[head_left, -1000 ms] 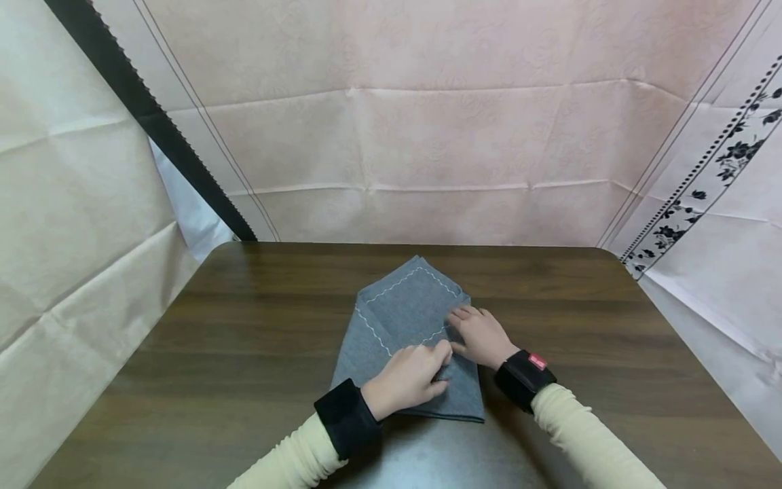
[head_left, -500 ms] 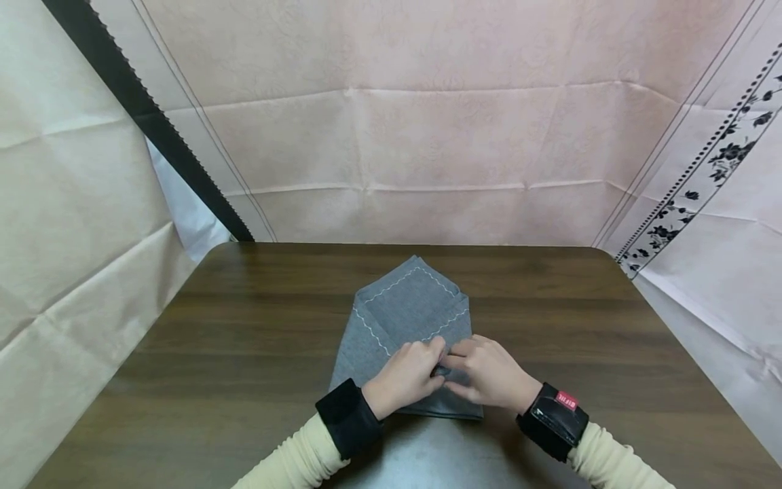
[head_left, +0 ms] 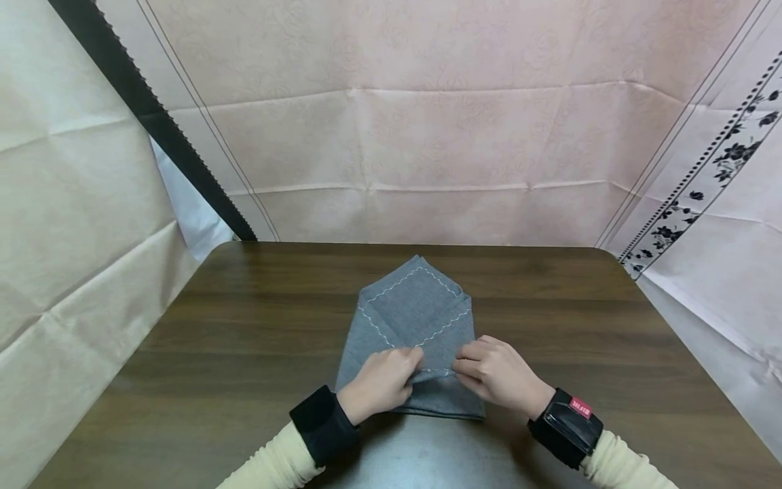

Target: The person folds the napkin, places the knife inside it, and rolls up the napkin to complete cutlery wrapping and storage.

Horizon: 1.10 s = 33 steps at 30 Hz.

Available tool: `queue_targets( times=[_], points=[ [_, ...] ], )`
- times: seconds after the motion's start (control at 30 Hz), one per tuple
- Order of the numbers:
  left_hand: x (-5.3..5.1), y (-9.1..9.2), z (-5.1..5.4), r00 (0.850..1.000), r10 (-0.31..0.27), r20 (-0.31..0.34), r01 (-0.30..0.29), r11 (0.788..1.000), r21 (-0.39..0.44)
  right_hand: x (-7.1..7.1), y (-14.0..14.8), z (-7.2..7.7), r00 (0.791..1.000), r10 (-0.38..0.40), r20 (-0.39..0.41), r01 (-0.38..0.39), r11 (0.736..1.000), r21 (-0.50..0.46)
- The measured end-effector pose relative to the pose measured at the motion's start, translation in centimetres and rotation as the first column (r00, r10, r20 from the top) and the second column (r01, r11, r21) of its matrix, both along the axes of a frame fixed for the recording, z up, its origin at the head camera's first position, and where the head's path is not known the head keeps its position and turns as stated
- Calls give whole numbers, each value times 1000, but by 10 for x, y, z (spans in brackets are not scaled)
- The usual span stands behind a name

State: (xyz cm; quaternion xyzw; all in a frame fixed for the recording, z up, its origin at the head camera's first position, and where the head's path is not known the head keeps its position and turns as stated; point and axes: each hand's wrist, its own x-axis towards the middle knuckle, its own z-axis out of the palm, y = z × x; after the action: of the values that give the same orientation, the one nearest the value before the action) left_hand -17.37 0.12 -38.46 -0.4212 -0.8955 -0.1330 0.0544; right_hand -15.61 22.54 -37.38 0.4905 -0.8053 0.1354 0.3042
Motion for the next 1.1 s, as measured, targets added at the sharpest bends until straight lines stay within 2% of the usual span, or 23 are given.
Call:
queue_targets(
  times=[0.3, 0.43, 0.6, 0.83, 1.0, 1.1],
  points=[
    [-3, -39, -12, 999, 34, -17, -35, 996, -78, 10, 12, -10, 999, 15, -32, -14, 1000, 10],
    [-4, -56, -13, 999, 35, 5, -34, 996, -78, 13, 15, -19, 998, -6, -61, 9, 999, 49],
    [-2, -73, -9, 998, 9, 63, -5, 998, -64, 15, 20, -29, 993, -18, -117, 32, 992, 121],
    [2, -87, -7, 988, -32, 152, 41, 997, -59, 18, 26, -38, 986, -42, -162, 77, 973, 217],
    [8, -91, -7, 990, -64, 123, 70, 996, -46, 21, 29, -41, 985, -53, -165, 97, 959, 266],
    [11, -93, -8, 991, -85, 100, 90, 995, -41, 22, 31, -43, 982, -54, -179, 111, 938, 327]
  ],
)
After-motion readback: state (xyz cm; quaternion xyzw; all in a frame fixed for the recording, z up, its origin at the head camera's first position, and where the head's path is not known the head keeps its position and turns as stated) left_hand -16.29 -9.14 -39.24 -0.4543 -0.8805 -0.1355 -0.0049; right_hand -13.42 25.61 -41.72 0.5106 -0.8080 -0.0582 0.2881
